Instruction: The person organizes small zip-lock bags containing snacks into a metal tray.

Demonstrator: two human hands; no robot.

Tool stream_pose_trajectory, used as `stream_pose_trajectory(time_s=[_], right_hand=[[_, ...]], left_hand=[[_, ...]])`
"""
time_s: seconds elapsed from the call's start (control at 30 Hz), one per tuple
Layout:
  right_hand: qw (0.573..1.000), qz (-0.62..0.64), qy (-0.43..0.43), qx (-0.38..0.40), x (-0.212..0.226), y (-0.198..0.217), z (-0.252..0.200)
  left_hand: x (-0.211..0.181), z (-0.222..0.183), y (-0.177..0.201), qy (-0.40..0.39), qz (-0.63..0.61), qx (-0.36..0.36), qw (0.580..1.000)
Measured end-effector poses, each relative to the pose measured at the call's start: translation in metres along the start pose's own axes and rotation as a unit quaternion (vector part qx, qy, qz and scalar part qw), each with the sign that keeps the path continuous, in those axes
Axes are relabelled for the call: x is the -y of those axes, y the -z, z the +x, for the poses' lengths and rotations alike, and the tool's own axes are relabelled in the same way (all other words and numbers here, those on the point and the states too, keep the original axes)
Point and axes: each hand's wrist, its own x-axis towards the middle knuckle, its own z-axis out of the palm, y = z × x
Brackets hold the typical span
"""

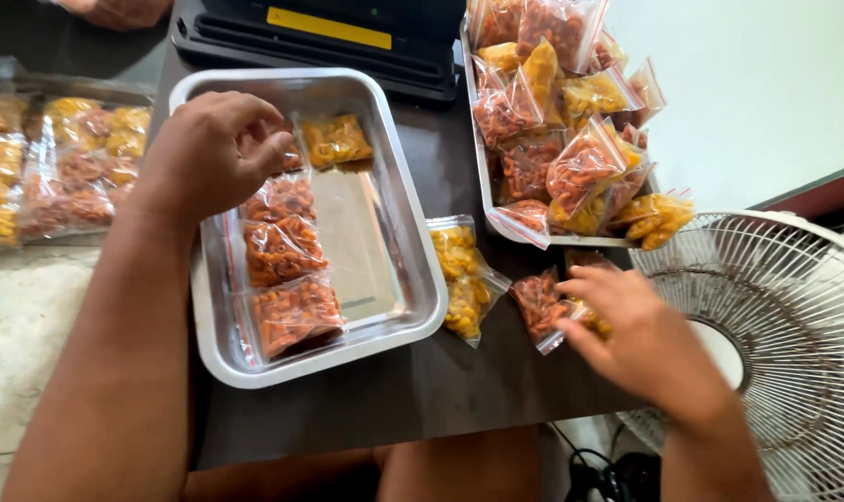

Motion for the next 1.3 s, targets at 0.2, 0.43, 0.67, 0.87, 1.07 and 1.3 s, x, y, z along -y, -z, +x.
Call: stream_pose_trajectory(time_s=[0.2, 0.43, 0.67, 0.87, 1.07, 1.3], right_hand=[[0.99, -0.121, 0.037, 0.064, 0.009, -0.044, -0.013], [0.982, -0.103, -0.096, 0.127, 0.0, -0.063, -0.007], [0.978, -0.002, -0.122, 0.172, -0.008, -0.048, 0.001], [0.992, 0.107, -0.07, -0.006, -0.005, -0.002, 0.024], [0.938, 0.343, -0.002, 0.056, 0.043, 0.01, 0.086], [0.876, 0.475, 0.072, 0.043, 0.114, -0.024, 0.181]], left_hand=[[-0.004, 0.0, 0.005, 0.068, -0.118, 0.081, 0.987], [-0.009, 0.003, 0.015, 0.116, -0.242, 0.12, 0.956], [-0.019, 0.005, 0.019, 0.114, -0.151, 0.148, 0.971], [-0.013, 0.005, 0.014, 0.091, -0.143, 0.139, 0.976], [-0.008, 0.002, 0.014, 0.085, -0.161, 0.135, 0.974], [-0.003, 0.002, 0.01, 0.042, -0.475, 0.15, 0.866]])
